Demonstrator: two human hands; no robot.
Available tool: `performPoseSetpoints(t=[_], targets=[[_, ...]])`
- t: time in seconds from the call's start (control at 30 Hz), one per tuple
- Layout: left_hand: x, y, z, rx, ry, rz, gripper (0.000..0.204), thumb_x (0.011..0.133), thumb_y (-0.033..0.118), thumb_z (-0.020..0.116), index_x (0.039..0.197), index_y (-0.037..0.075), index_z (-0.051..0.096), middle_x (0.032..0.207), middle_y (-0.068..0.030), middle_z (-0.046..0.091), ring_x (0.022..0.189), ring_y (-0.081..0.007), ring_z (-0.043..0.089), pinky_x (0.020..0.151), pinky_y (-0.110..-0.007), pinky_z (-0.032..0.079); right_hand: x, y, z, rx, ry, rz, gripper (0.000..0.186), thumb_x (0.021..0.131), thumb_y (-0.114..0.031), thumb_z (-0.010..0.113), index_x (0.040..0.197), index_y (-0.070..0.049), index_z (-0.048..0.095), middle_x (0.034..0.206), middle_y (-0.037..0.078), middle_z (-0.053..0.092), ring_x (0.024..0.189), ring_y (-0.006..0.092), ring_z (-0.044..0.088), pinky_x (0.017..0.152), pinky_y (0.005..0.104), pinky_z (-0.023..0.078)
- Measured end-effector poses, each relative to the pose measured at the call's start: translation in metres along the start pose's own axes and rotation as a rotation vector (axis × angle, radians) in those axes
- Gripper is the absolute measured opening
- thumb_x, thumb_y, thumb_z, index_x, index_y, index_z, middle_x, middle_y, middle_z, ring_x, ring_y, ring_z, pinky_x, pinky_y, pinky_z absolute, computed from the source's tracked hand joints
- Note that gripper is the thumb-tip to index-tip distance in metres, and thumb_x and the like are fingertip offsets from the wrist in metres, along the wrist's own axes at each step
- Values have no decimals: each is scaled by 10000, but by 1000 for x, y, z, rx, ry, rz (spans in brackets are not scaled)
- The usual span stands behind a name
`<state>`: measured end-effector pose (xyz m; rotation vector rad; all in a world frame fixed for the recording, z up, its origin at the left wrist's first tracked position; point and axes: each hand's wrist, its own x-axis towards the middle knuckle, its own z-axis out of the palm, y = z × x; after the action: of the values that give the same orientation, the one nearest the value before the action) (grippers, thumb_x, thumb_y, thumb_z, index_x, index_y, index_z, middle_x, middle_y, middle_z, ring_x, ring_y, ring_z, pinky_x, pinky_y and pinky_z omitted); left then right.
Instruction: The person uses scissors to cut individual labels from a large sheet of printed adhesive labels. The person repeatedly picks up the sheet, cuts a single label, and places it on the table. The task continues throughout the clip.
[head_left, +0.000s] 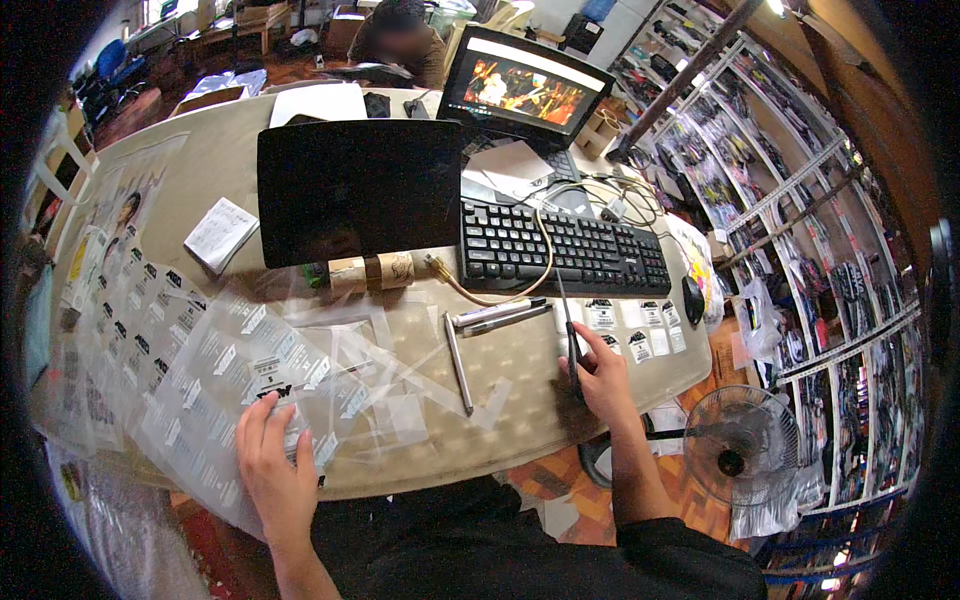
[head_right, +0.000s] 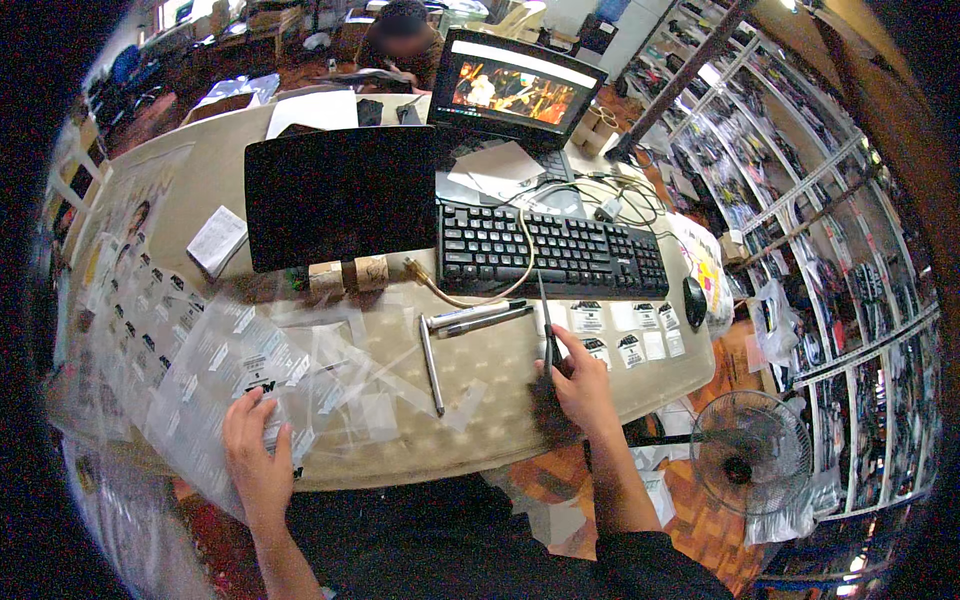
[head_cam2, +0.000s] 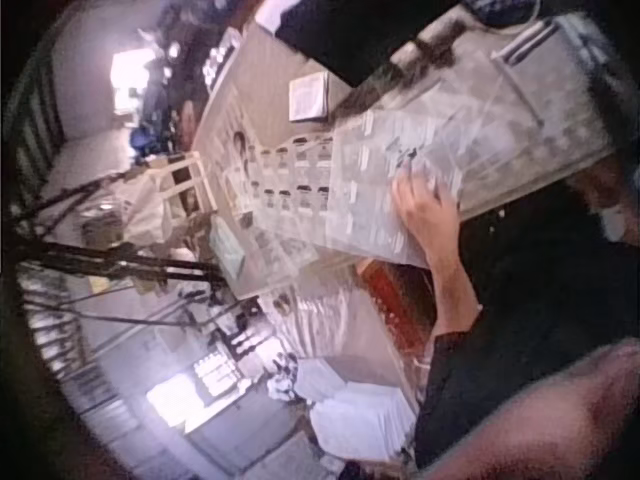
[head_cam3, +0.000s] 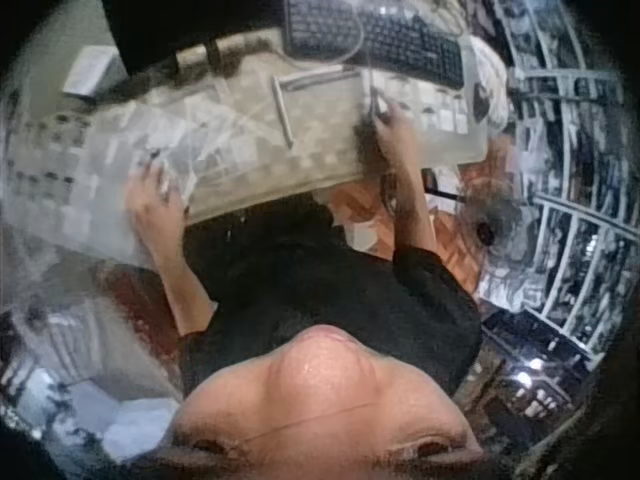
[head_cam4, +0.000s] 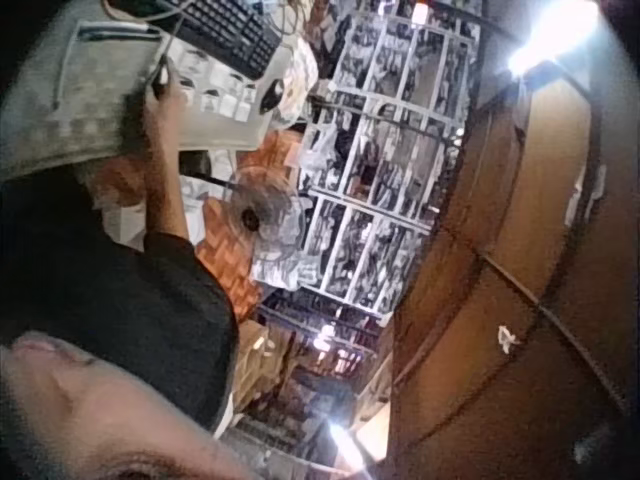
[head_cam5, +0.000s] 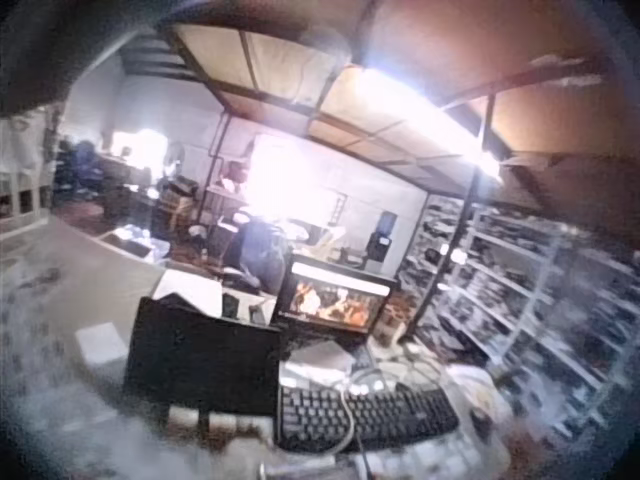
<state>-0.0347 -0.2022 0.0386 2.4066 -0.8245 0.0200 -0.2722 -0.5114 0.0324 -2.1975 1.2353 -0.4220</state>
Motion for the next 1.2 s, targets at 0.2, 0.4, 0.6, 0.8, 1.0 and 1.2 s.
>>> performPoseSetpoints(t=[0.2,0.4,0.6,0.8,1.0,1.2], targets=[[0,4,0,44,-37,21,385,715,67,648,1091,22,580,1273,-150,467,1240,-352,359,1044,-477,267,1,-3,-1,48,8,9,534,767,-165,697,1259,-101,499,520,72,516,467,124,471,472,294,378],[-1,-5,5,65,-8,14,378,739,139,655,1106,69,594,1315,-149,430,1285,-352,307,1081,-503,183,3,0,3,6,38,-14,527,769,-169,696,1257,-124,506,521,64,516,468,128,467,474,297,381],[7,-10,4,84,-11,37,347,736,121,654,1077,70,616,1306,-149,450,1255,-359,350,1070,-470,222,1,13,4,-9,36,20,466,825,-88,641,1269,-99,501,537,-86,328,485,29,278,439,213,214],[2,-22,2,-34,34,89,359,734,145,667,1076,59,603,1255,-150,480,1222,-352,393,1046,-475,263,2,16,13,83,10,-33,504,806,-50,653,1280,-84,484,740,1,548,587,42,438,514,199,362],[-8,0,10,-215,-17,196,389,715,134,679,1076,25,587,1207,-156,504,1165,-351,444,1017,-466,307,2,18,18,131,1,-67,505,814,-79,661,1284,-81,477,754,-8,545,582,50,448,497,201,356],[7,-15,-15,3,53,-23,533,699,109,679,1195,4,518,1259,-172,481,1178,-346,432,1003,-416,338,-1,20,13,93,69,-70,516,787,-121,670,1273,-132,496,531,4,444,495,76,355,467,251,310]])
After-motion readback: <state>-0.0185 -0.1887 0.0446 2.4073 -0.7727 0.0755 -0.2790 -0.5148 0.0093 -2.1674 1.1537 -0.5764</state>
